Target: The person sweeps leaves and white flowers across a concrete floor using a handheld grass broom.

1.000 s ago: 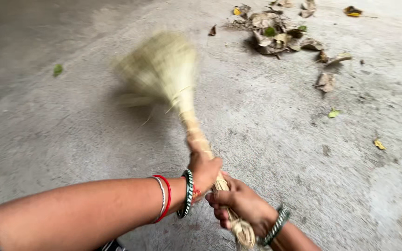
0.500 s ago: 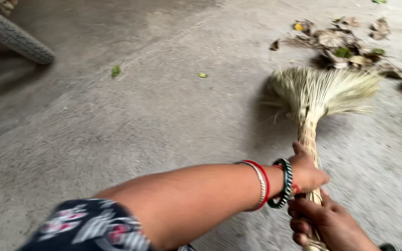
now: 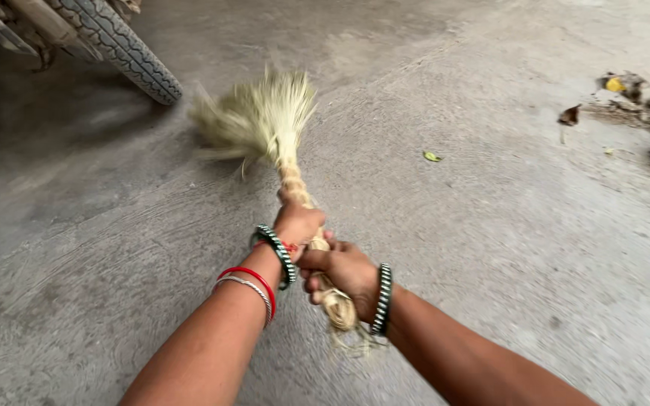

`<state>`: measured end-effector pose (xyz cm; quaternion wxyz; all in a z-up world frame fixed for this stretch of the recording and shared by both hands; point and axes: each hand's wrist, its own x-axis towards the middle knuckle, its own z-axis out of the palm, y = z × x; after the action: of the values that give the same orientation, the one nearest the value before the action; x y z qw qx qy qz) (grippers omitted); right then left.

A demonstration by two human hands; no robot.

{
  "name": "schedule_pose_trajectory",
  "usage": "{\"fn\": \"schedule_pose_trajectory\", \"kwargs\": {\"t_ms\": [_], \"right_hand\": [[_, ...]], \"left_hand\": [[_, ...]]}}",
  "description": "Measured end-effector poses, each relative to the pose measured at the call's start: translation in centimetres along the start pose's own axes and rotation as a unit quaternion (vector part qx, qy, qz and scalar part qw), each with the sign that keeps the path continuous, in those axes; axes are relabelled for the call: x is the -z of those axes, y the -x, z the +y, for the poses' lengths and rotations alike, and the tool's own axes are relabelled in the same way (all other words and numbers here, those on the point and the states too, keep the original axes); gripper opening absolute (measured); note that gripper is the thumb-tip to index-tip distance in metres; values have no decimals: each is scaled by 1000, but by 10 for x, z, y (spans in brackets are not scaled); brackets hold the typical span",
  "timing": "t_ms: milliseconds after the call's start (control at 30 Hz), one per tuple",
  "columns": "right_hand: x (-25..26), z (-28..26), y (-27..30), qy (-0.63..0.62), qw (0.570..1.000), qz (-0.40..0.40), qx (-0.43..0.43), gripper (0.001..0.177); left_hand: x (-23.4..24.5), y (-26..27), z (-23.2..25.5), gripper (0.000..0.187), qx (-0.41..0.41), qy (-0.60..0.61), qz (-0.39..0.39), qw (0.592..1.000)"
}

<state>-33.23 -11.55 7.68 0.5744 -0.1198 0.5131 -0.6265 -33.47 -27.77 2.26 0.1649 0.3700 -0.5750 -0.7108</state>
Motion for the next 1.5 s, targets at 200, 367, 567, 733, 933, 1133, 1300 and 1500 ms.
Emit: {"fn": "schedule_pose_trajectory", "kwargs": {"t_ms": [200, 367, 567, 733, 933, 1133, 1300, 1500], "right_hand": [[40, 34, -21, -29, 998, 53, -14, 10], [126, 58, 24, -119, 981, 148, 41, 9], [208, 118, 129, -131, 898, 411, 84, 17], [208, 136, 159, -101, 870, 460, 145, 40], [107, 113, 92, -68, 930, 330, 147, 65], [52, 44, 2, -39, 996, 1, 80, 27], [65, 34, -35, -44, 998, 42, -7, 12], [147, 62, 18, -190, 964, 168, 75, 9]], "left_hand": [[-27, -43, -49, 98, 28, -107, -17, 994], [-155, -9, -102, 106, 12, -281, -132, 951], [-292, 94, -118, 116, -33, -449, -333, 829], [-291, 147, -88, 121, -112, -411, -431, 796], [-165, 101, -74, 108, -156, -121, -308, 931], [-31, -3, -48, 84, -30, -66, -41, 997], [-22, -73, -81, 54, 72, -64, -53, 994], [-173, -54, -113, 75, 39, -224, -191, 955]]}}
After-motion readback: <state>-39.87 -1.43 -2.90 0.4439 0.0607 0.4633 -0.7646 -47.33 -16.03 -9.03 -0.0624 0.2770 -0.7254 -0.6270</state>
